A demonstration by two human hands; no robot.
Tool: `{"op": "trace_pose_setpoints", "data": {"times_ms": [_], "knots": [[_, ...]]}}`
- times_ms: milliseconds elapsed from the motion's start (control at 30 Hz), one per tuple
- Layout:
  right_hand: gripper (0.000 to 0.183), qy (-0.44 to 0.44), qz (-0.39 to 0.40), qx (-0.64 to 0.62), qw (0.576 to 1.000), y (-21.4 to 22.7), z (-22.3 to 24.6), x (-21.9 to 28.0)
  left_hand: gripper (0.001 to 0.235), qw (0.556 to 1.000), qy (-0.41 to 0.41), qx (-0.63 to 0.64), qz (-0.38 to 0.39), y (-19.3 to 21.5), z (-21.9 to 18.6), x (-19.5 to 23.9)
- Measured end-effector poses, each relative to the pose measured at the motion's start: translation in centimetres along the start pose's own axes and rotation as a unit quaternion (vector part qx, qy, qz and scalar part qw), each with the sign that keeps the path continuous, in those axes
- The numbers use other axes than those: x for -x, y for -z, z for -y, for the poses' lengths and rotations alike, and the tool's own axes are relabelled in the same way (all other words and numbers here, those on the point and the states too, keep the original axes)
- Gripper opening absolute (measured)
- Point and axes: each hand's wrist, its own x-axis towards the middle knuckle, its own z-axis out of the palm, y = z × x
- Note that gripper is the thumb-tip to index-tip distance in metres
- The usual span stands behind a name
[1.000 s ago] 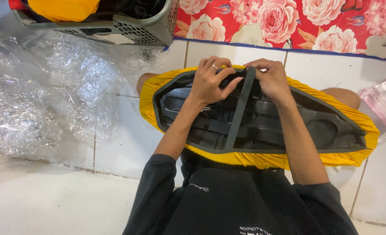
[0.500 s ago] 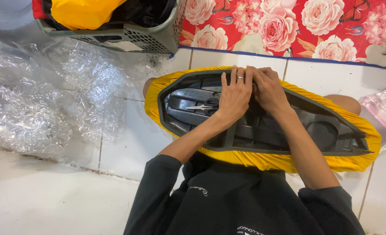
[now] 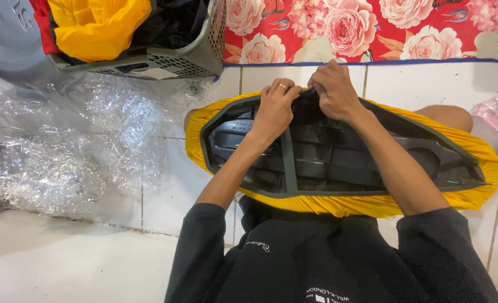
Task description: The person sits on the floor and uses scissors to cut a black plastic component that is placed on a yellow cloth. The person holds the plastic steady with one hand while cutting along its edges with the other.
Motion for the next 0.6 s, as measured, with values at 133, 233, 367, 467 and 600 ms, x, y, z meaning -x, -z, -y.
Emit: {"op": "trace_pose_setpoints", "data": {"times_ms": [133,233,367,467,600], "knots": [[0.014,0.013,0.023,-0.066,0.998,-1.7,-3.1,-0.2,0.027,1.0,0.021,0.0,0.004,-2.0,1.1,-0.9],[0.022,-0.079,0.104,-0.202,0.971,-0.8,-3.1,-1.0,0.037,0.992,0.072,0.108,0.003,-1.5,0.4,-1.8],[0.024,-0.111,0.144,-0.27,0.946,-0.6,-3.8,-1.0,0.027,0.966,0.166,0.191,0.046,-0.9,0.2,-2.8],[0.019,-0.116,0.148,-0.29,0.938,-0.8,-4.2,-0.7,0.025,0.941,0.201,0.235,0.137,-1.3,2.3,-4.1],[0.019,-0.096,0.123,-0.199,0.967,0.8,-0.6,-1.5,0.021,0.943,0.105,0.266,0.168,-3.7,5.6,-5.1]]}}
